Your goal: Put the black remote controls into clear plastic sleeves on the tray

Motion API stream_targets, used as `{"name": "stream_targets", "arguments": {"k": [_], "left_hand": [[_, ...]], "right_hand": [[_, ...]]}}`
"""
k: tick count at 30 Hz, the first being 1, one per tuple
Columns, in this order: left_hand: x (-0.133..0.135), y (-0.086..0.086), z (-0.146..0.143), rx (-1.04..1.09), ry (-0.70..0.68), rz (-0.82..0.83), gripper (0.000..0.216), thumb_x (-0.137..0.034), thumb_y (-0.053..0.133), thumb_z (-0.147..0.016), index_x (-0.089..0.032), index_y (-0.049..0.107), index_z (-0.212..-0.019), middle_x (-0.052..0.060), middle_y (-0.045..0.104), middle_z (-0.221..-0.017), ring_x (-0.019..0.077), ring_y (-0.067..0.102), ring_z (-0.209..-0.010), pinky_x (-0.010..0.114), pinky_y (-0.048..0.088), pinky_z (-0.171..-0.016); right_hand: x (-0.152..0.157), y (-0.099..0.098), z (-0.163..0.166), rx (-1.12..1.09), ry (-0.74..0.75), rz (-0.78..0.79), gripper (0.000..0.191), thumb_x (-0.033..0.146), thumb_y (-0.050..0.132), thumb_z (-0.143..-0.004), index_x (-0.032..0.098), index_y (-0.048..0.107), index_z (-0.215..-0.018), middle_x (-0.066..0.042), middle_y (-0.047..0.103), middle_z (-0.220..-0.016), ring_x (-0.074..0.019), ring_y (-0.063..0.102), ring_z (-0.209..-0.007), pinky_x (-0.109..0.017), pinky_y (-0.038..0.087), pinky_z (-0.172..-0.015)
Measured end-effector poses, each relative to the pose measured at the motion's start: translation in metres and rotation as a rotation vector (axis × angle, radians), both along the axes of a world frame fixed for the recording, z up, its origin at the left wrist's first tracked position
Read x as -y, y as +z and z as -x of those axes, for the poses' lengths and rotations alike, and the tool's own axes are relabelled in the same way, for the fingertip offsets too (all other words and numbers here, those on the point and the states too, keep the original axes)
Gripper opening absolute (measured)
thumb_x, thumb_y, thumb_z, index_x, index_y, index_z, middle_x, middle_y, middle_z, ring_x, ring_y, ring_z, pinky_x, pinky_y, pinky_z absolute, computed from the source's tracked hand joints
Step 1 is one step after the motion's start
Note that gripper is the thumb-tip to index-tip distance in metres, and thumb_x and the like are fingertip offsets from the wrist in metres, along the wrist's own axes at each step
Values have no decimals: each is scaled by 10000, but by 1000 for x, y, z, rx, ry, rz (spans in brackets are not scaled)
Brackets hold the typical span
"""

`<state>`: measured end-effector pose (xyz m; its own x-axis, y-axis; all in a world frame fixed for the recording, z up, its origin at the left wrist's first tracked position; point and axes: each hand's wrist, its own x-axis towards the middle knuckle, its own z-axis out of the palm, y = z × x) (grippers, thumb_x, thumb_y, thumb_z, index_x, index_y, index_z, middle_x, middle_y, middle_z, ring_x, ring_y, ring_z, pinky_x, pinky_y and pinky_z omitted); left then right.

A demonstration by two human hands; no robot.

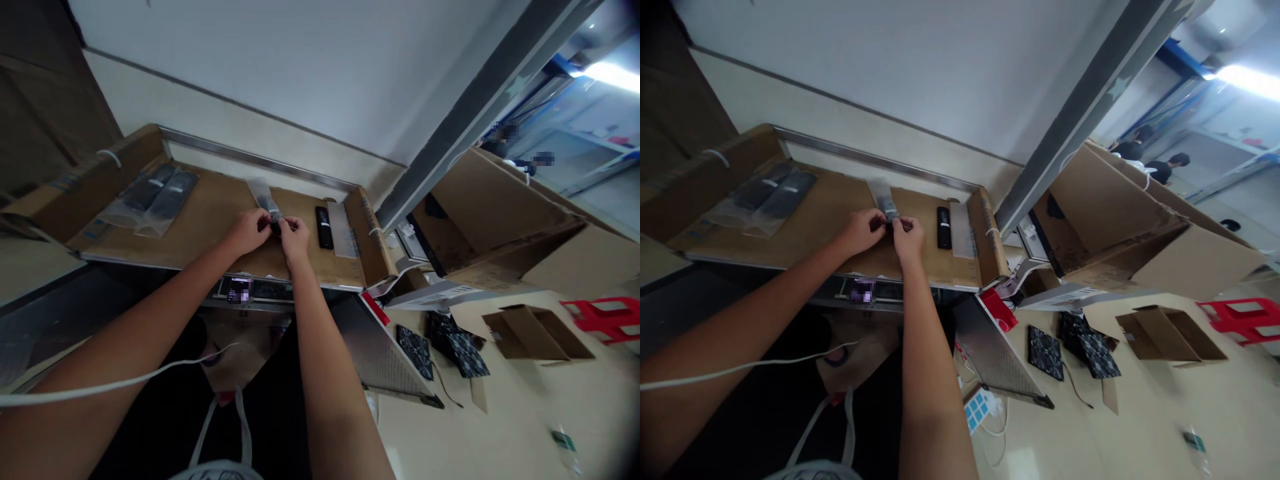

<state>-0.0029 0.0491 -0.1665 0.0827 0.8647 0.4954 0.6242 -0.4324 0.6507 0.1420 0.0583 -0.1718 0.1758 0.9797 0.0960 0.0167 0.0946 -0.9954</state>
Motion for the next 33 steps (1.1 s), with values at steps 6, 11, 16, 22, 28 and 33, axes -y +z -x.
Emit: {"name": "stream_targets", "arguments": {"k": [6,11,16,22,28,33], "left_hand": [[-7,-5,6,161,110,46,110,-196,614,-746,-189,618,-855,15,657,-779,167,581,-687,288,446,-676],[-7,-3,7,284,53,81,133,-178,597,-742,-176,625,-871,10,645,-778,152,570,-676,275,445,-658],[0,3,5,263,-25,62,130,-185,608,-735,-170,633,-862,5,648,-773,138,557,-677,260,449,-660],[3,5,4,249,-97,41,93,-199,592,-712,-172,613,-800,-6,620,-727,125,522,-643,247,431,-627],[4,5,4,254,-143,50,91,-220,589,-705,-171,606,-780,-14,599,-709,118,507,-624,244,413,-610],[7,7,3,289,-174,116,90,-220,584,-679,-179,583,-758,-17,575,-695,115,493,-616,238,396,-587]], "right_hand": [[4,-4,-11,-347,300,38,358,246,762,-685,192,680,-1029,-34,723,-1033,-171,694,-978,-340,579,-942],[2,-10,-14,-271,305,18,446,259,795,-648,195,690,-1077,-35,737,-1066,-171,693,-990,-349,547,-990],[-2,-11,-11,-188,260,-34,379,247,786,-663,188,669,-1019,-45,743,-1038,-171,696,-964,-338,546,-962],[-3,-7,-6,-102,181,-35,340,221,794,-667,185,639,-968,-36,735,-969,-158,689,-866,-312,561,-867],[-6,-8,0,-25,127,-3,389,202,824,-626,177,614,-952,-20,713,-912,-141,669,-787,-287,552,-804],[-10,-8,5,162,88,43,386,183,807,-618,176,642,-966,-9,704,-855,-160,665,-807,-296,541,-806]]}}
